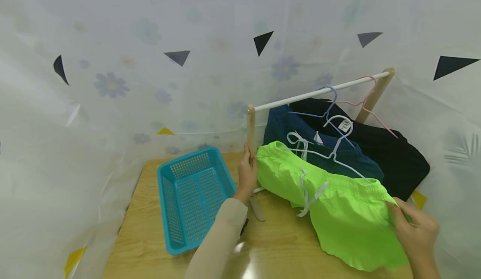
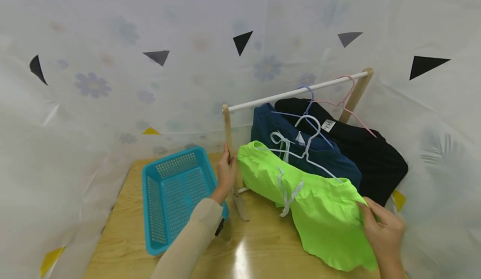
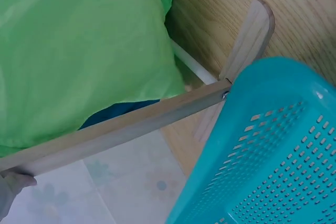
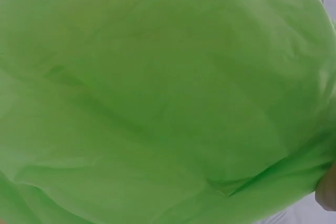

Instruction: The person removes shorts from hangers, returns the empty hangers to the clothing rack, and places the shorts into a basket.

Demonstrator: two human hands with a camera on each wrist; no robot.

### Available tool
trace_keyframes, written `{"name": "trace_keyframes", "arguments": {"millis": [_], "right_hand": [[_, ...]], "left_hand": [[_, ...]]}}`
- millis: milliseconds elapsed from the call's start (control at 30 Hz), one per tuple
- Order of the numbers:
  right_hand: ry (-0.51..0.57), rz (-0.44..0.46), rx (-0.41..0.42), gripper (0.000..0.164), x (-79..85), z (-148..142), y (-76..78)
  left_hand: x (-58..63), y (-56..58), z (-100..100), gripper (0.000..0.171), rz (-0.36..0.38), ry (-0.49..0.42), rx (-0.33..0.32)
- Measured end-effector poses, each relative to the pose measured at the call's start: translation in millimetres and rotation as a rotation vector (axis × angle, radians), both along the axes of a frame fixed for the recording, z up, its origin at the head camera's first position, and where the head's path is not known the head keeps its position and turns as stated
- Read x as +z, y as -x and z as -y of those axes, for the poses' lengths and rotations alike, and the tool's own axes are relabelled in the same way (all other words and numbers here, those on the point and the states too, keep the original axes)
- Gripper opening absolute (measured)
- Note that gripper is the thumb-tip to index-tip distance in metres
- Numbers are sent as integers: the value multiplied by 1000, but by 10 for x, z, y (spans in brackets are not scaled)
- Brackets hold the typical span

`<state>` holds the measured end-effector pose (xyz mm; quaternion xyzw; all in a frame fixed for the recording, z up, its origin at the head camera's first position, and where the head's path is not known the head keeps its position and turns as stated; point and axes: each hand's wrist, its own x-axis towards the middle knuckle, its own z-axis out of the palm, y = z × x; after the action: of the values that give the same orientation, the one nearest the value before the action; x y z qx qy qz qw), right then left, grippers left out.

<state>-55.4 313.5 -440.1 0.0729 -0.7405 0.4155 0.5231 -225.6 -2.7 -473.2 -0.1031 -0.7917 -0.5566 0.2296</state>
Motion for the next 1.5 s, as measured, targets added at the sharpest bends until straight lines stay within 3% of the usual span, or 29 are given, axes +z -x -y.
{"name": "trace_keyframes", "arguments": {"millis": [167, 333, 500, 700, 833, 900, 1000, 1100, 1167, 1300, 1500], "right_hand": [[16, 89, 47, 12, -46, -14, -160], [18, 211, 42, 13, -94, -26, -335], [12, 282, 56, 15, -148, -1, -400], [55, 316, 144, 18, -184, 82, -297], [18, 210, 262, 18, -476, -87, -44], [20, 186, 317, 20, -539, -126, 75], [-3, 198, 374, 19, -322, 42, 156], [-32, 208, 439, 19, 1, 298, 213], [-61, 215, 457, 24, 87, 388, 276], [-54, 218, 500, 34, 126, 472, 414], [-40, 215, 569, 36, 98, 586, 551]], "left_hand": [[44, -20, 86, 53, 23, 34, -67], [43, -74, 200, 54, 38, 82, -138], [-10, -215, 332, 49, 14, 24, -238], [-5, -430, 528, 51, -158, 131, -233], [83, -497, 705, 64, -171, 235, -248], [141, -516, 791, 66, -140, 299, -240], [217, -559, 897, 68, -107, 421, -192], [289, -601, 965, 69, -177, 541, -111], [317, -629, 988, 67, -270, 593, -46], [364, -671, 1000, 60, -423, 612, 34], [418, -740, 1014, 60, -464, 604, 24]]}}
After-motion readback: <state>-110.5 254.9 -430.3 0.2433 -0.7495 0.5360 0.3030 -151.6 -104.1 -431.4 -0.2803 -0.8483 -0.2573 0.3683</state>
